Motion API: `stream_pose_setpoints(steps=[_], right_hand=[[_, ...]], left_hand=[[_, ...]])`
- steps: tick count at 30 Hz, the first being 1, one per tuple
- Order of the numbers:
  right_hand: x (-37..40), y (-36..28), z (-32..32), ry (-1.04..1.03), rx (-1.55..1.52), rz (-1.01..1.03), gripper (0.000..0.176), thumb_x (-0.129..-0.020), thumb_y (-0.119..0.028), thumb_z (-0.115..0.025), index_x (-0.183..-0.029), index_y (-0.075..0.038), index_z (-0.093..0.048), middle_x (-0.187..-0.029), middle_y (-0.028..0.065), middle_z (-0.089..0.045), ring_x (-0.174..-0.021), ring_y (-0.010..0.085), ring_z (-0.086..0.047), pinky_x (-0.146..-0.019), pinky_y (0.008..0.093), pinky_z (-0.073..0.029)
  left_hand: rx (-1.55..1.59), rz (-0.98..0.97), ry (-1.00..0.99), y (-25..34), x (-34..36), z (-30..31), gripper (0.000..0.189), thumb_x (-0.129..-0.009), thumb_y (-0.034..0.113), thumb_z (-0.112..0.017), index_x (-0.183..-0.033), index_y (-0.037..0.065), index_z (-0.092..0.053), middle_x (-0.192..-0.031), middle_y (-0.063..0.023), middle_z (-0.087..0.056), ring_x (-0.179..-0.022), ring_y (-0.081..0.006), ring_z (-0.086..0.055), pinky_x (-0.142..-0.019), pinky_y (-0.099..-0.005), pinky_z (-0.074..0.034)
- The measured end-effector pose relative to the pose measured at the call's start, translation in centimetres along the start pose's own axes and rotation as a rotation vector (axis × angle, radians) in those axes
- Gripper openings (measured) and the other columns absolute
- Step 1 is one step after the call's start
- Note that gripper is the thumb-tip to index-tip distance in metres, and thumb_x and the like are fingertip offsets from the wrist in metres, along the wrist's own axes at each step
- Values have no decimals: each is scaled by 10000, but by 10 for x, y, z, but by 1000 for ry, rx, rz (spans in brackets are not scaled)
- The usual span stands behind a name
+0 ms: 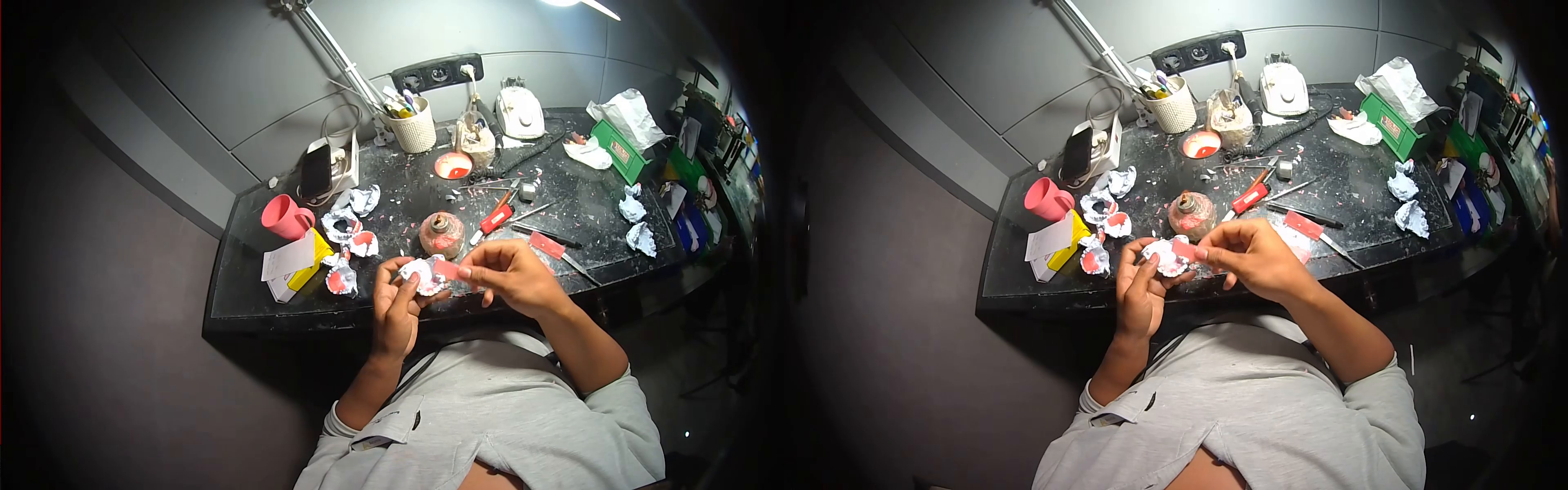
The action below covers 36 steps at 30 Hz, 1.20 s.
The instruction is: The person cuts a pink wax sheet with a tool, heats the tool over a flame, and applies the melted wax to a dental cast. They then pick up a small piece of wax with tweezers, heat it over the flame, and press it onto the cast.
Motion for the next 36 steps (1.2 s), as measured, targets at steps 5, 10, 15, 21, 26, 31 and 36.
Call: stream_pose_setpoints(steps=[5,10,15,21,26,31,36], right_hand=[[0,7,-13,-51,222,-81,171,-976,-185,-720,-983,-15,-738,-815,1,-689,-712,56,-619,-545,227,-528],[-2,13,-14,-23,325,-107,184,-975,-192,-719,-940,-12,-739,-769,3,-675,-680,63,-611,-529,243,-520],[0,8,-12,77,471,-132,199,-951,-184,-740,-918,12,-741,-693,41,-680,-610,81,-613,-540,276,-506],[5,-8,-18,148,701,184,229,-886,-170,-795,-869,48,-729,-723,120,-718,-618,144,-647,-595,334,-516],[6,-21,-23,103,828,122,198,-864,-150,-787,-844,36,-721,-732,173,-707,-636,256,-687,-610,372,-530],[6,-23,-24,145,923,218,184,-836,-138,-784,-797,26,-709,-735,208,-702,-664,357,-706,-617,424,-544],[7,-29,-27,176,972,300,188,-802,-145,-808,-768,-8,-686,-723,189,-692,-681,364,-696,-637,449,-541]], left_hand=[[96,38,-133,-1,2,-12,394,-1092,266,-392,-1376,-6,-421,-1265,-198,-593,-1155,-277,-651,-992,-451,-566],[42,9,-99,-1,3,-11,381,-1071,210,-456,-1382,-6,-408,-1260,-187,-591,-1132,-248,-649,-1004,-408,-546],[-94,-59,-125,0,5,-17,420,-1006,32,-575,-1381,0,-388,-1229,-161,-584,-1108,-176,-625,-989,-348,-524],[-165,-126,-91,-5,6,-17,444,-965,-16,-620,-1348,-14,-396,-1193,-158,-581,-1097,-178,-629,-965,-338,-549],[-238,-181,-98,-5,7,-19,408,-984,2,-607,-1336,-8,-403,-1217,-145,-569,-1080,-161,-618,-954,-316,-532],[-270,-192,-95,-6,8,-22,397,-982,-16,-597,-1331,-3,-408,-1246,-145,-560,-1096,-157,-610,-973,-313,-515],[-306,-199,-112,-7,8,-24,379,-1004,-57,-527,-1349,-4,-382,-1283,-141,-539,-1130,-155,-584,-989,-305,-506]])
Point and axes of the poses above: each hand's wrist, its own x-axis away from the middle knuckle, its own z-axis out of the back of the hand, y = z × x, the point moved 7 cm from there along -x, towards the middle knuckle
